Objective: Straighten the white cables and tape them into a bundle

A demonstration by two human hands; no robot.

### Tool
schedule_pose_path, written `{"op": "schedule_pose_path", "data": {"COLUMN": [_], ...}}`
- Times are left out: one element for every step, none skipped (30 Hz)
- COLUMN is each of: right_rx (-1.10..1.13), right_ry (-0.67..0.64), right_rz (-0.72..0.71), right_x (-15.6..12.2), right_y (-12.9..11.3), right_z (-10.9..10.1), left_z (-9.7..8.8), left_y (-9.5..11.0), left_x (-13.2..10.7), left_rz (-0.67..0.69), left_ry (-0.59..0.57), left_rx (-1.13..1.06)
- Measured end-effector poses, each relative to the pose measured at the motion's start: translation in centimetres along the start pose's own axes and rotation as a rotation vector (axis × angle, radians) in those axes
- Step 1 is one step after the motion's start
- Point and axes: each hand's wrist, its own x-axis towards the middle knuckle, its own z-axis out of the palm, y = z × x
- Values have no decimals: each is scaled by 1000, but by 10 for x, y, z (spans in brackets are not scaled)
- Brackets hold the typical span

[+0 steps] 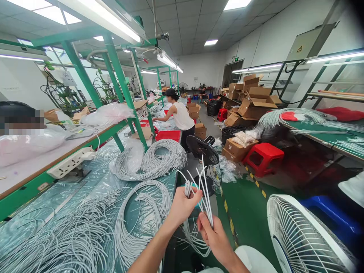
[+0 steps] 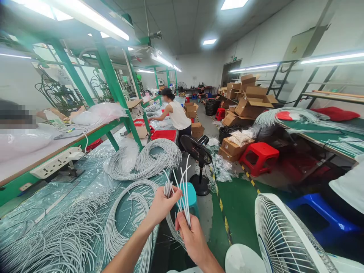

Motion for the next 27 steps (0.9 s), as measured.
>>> {"op": "schedule_pose_path", "data": {"right_rx": [-22, -35, -34, -18, 17, 69, 137, 212, 287, 355, 410, 449, 474, 491, 503, 510, 514, 522, 540, 575, 624, 681, 731, 761, 764, 737, 685], "right_ry": [-7, -10, 0, 16, 40, 64, 86, 98, 99, 93, 86, 84, 88, 97, 112, 136, 170, 212, 259, 304, 344, 375, 395, 402, 390, 362, 323], "right_rz": [-9, -15, -16, -9, 5, 24, 45, 66, 86, 103, 117, 128, 138, 146, 151, 149, 140, 125, 105, 87, 71, 59, 47, 37, 29, 25, 23], "right_x": [0, 0, 0, 1, 1, 2, 3, 3, 4, 4, 4, 4, 4, 5, 5, 7, 9, 12, 16, 21, 25, 30, 34, 37, 39, 39, 39], "right_y": [-1, -1, -2, -2, -3, -4, -5, -7, -9, -12, -14, -17, -18, -19, -19, -18, -16, -14, -11, -9, -8, -7, -9, -12, -17, -23, -30], "right_z": [0, -1, 0, 0, 1, 3, 5, 7, 9, 11, 13, 14, 16, 17, 16, 15, 12, 7, 1, -6, -14, -22, -29, -35, -38, -39, -37], "left_z": [-3, -5, -7, -8, -9, -8, -7, -5, -3, -1, 1, 3, 4, 4, 4, 4, 3, 2, 1, 0, 0, 1, 2, 4, 6, 9, 12], "left_y": [1, 1, 0, -1, -3, -6, -9, -12, -15, -17, -19, -21, -22, -23, -23, -24, -24, -24, -24, -24, -24, -25, -25, -25, -26, -26, -27], "left_x": [0, 1, 1, 1, 1, 1, 0, 0, -1, -2, -2, -3, -3, -3, -3, -3, -4, -5, -6, -8, -10, -12, -15, -17, -20, -21, -23], "left_rz": [-2, -9, -19, -29, -35, -38, -34, -26, -16, -6, 3, 9, 13, 15, 19, 26, 36, 48, 59, 67, 73, 78, 85, 95, 110, 127, 146], "left_ry": [-17, -33, -44, -50, -51, -49, -45, -36, -20, 3, 30, 56, 77, 91, 98, 100, 99, 97, 90, 81, 69, 56, 44, 31, 17, -3, -31], "left_rx": [37, 67, 88, 97, 89, 66, 32, -5, -41, -70, -92, -108, -118, -123, -123, -119, -112, -103, -93, -82, -69, -55, -39, -20, 1, 22, 43]}}
